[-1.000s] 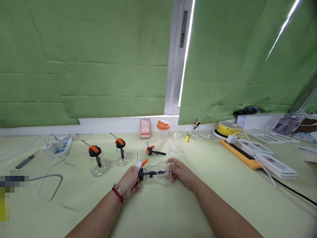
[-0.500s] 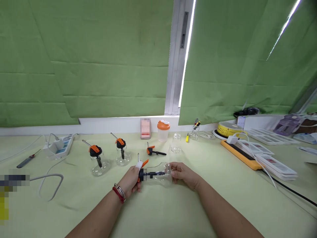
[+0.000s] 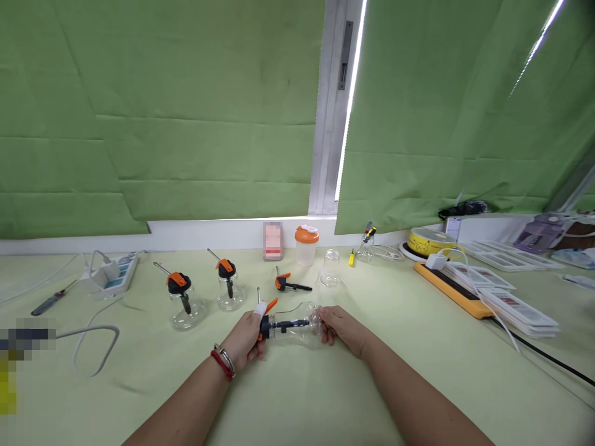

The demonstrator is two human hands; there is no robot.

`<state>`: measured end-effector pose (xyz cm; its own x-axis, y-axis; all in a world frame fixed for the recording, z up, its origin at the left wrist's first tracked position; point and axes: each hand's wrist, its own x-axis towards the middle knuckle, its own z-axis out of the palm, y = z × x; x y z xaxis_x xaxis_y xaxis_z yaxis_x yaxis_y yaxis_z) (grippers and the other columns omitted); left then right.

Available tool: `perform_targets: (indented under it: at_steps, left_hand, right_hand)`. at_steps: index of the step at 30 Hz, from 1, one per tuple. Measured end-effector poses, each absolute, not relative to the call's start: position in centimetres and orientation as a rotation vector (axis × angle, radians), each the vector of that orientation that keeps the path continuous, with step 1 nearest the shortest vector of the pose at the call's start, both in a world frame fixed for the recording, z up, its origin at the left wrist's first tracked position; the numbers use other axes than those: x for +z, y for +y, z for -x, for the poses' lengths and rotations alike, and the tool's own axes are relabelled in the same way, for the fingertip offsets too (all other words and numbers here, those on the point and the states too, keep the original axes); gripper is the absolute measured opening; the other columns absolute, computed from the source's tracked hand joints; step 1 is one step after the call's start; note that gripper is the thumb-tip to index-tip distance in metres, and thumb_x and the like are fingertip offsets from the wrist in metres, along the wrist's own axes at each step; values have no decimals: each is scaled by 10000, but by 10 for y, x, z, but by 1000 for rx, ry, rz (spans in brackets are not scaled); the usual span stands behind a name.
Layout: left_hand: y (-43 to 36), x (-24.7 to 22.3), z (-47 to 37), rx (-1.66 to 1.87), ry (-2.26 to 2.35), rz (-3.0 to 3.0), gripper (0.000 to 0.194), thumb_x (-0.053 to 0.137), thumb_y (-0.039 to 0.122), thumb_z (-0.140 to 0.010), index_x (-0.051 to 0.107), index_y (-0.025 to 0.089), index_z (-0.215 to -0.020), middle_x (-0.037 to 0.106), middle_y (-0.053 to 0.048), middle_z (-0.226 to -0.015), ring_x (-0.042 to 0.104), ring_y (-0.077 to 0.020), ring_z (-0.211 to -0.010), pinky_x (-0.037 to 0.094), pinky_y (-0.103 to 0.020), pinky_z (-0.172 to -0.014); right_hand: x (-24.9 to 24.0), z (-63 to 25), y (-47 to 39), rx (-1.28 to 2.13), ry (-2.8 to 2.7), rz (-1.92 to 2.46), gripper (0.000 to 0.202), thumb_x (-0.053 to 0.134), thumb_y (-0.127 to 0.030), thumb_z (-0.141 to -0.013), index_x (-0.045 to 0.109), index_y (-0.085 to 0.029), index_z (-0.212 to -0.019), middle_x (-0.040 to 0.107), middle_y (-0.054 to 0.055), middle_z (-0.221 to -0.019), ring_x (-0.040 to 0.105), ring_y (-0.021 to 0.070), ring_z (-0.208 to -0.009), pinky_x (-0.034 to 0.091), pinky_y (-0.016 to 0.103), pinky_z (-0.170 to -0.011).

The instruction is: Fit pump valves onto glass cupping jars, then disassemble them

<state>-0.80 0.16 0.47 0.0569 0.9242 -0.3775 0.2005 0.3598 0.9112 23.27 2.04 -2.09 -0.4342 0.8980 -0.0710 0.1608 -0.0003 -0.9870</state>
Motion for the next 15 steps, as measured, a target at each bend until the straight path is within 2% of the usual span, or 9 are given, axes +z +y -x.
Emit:
perform_targets:
  at_steps: [5,11,15]
  left_hand:
    - [1,6,8,768,1427,-1087,494,290,670,-796,425,212,-671,428,52,-326,384,-108,-256,278,-202,-305]
    - [0,8,8,780,1430,-1072,456,305,644,-806,391,220,-661,430,60,-328,349,-95,-238,282,-204,-311]
    - [0,8,8,783,1425,-1071,462,316,651,-796,388,223,-638,433,53,-327,355,-99,-241,267,-205,-304]
  right_hand:
    - [-26,-232,23,1475,-1628,1107,545,390,-633,-839,579,-129,-754,549,6,-559,459,82,-460,369,216,-469]
    - [-24,-228,21,1468,-1502,1008,445,501,-571,-821,489,-218,-1092,549,-27,-656,484,95,-489,383,212,-437]
    - [-18,-227,19,1418,-1485,961,413,567,-520,-804,524,-206,-1069,525,-34,-645,484,91,-498,413,233,-483]
